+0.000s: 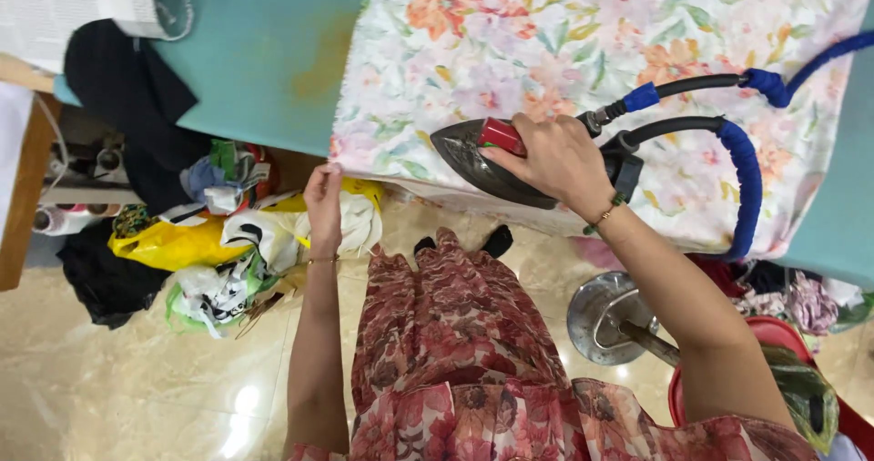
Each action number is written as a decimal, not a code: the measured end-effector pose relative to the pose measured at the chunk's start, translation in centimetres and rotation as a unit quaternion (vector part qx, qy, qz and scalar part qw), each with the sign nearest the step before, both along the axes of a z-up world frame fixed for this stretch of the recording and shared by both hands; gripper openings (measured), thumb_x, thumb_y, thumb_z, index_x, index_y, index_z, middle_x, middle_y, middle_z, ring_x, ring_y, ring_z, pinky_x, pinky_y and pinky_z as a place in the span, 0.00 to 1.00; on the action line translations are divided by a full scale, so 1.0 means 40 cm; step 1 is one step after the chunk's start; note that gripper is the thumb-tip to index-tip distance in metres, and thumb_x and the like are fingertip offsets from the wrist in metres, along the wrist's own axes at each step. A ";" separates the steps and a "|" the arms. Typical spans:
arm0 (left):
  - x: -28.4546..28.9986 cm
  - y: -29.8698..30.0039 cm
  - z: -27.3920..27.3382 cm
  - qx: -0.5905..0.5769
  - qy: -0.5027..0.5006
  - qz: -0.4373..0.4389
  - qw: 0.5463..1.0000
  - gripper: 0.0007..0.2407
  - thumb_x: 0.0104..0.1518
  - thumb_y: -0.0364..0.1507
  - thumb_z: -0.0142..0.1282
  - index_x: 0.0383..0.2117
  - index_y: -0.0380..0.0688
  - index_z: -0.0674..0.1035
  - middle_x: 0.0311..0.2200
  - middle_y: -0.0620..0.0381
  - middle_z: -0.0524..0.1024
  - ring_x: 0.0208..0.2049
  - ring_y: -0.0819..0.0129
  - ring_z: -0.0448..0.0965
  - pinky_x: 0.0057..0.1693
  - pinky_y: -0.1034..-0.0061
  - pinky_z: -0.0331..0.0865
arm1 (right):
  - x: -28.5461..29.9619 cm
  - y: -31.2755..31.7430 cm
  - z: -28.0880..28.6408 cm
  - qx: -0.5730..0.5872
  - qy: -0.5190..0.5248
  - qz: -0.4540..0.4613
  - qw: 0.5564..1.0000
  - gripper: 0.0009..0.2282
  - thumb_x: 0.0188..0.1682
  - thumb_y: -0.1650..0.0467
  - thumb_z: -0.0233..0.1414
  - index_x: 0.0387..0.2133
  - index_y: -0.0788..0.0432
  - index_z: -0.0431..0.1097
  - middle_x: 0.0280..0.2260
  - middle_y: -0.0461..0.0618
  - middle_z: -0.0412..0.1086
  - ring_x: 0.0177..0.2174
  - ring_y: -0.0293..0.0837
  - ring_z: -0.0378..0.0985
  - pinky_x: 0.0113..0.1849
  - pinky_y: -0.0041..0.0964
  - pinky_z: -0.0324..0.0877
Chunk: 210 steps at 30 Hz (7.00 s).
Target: Ironing a piece of floral fabric on a studio table and then folding it.
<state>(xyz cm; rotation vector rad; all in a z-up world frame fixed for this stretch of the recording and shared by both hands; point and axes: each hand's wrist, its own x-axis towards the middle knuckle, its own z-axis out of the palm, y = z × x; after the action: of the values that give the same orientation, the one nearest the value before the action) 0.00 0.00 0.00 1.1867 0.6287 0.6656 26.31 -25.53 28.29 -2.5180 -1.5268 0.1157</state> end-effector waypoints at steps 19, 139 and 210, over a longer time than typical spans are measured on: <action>0.019 0.003 0.046 -0.098 0.014 -0.024 0.995 0.04 0.65 0.28 0.58 0.39 0.42 0.81 0.35 0.70 0.78 0.37 0.84 0.72 0.48 0.85 0.66 | -0.074 0.328 -0.059 0.070 -0.005 0.031 0.997 0.26 0.55 0.51 0.51 0.25 0.64 0.70 0.17 0.58 0.71 0.20 0.57 0.77 0.28 0.49 0.72; 0.629 -0.733 0.354 0.562 0.219 -0.173 0.779 0.23 0.64 0.38 0.55 0.63 0.41 0.71 0.72 0.49 0.55 0.75 0.49 0.46 0.72 0.35 0.26 | 0.503 -0.634 0.016 -0.059 0.032 -0.200 0.978 0.28 0.53 0.47 0.48 0.32 0.62 0.73 0.13 0.56 0.71 0.16 0.54 0.78 0.26 0.47 0.73; 0.728 -0.778 0.377 0.581 0.087 -0.273 0.762 0.22 0.61 0.39 0.58 0.59 0.43 0.72 0.71 0.46 0.54 0.74 0.51 0.47 0.72 0.34 0.30 | 0.548 -0.597 -0.016 0.003 -0.129 -0.324 0.937 0.27 0.55 0.48 0.50 0.30 0.63 0.70 0.18 0.59 0.72 0.21 0.59 0.78 0.27 0.51 0.73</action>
<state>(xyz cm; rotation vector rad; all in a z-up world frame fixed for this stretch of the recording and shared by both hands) 29.12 -31.13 15.08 2.4933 -0.1101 0.3966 48.25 -49.39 27.64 -2.9680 -0.6764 -0.3246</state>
